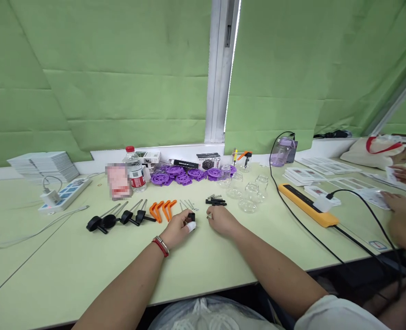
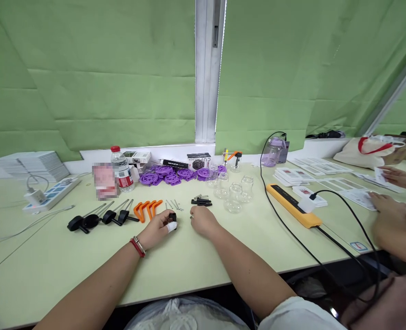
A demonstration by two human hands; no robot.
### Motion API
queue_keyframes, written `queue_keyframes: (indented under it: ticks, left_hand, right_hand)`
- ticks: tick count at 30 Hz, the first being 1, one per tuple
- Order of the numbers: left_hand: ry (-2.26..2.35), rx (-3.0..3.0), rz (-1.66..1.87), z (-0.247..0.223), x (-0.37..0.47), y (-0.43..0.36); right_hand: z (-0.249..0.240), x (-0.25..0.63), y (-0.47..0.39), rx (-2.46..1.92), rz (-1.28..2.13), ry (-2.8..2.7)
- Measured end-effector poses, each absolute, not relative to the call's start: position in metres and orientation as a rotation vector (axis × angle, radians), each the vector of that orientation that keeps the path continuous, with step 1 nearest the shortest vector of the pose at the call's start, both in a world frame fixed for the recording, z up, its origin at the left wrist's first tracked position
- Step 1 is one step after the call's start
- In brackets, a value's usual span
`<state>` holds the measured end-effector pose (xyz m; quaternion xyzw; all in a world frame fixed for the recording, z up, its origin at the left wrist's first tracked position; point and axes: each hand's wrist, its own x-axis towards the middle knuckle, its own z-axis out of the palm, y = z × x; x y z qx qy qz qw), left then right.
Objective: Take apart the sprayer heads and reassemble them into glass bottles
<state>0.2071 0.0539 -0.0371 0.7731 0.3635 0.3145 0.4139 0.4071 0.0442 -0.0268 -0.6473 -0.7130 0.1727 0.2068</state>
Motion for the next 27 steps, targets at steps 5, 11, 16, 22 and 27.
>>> queue_keyframes:
  ticks: [5, 11, 16, 22, 27]
  left_hand:
    - [0.907, 1.964, 0.799, -0.036, 0.207, 0.053]
    - [0.878, 2.009, 0.835, -0.037, 0.207, 0.054]
    - [0.881, 1.995, 0.831, -0.038, 0.206, 0.055]
    - [0.825, 1.963, 0.841, -0.038, 0.207, 0.055]
    - [0.779, 1.902, 0.848, -0.034, 0.207, 0.054]
  right_hand:
    - [-0.023, 0.39, 0.05, -1.301, 0.665, -1.736]
    - [-0.021, 0.365, 0.042, -0.979, 0.681, -1.617]
    - [-0.018, 0.363, 0.033, -0.987, 0.549, -1.719]
    - [-0.021, 0.364, 0.033, -1.062, 0.47, -1.796]
    - [-0.023, 0.365, 0.028, -1.043, 0.377, -1.899]
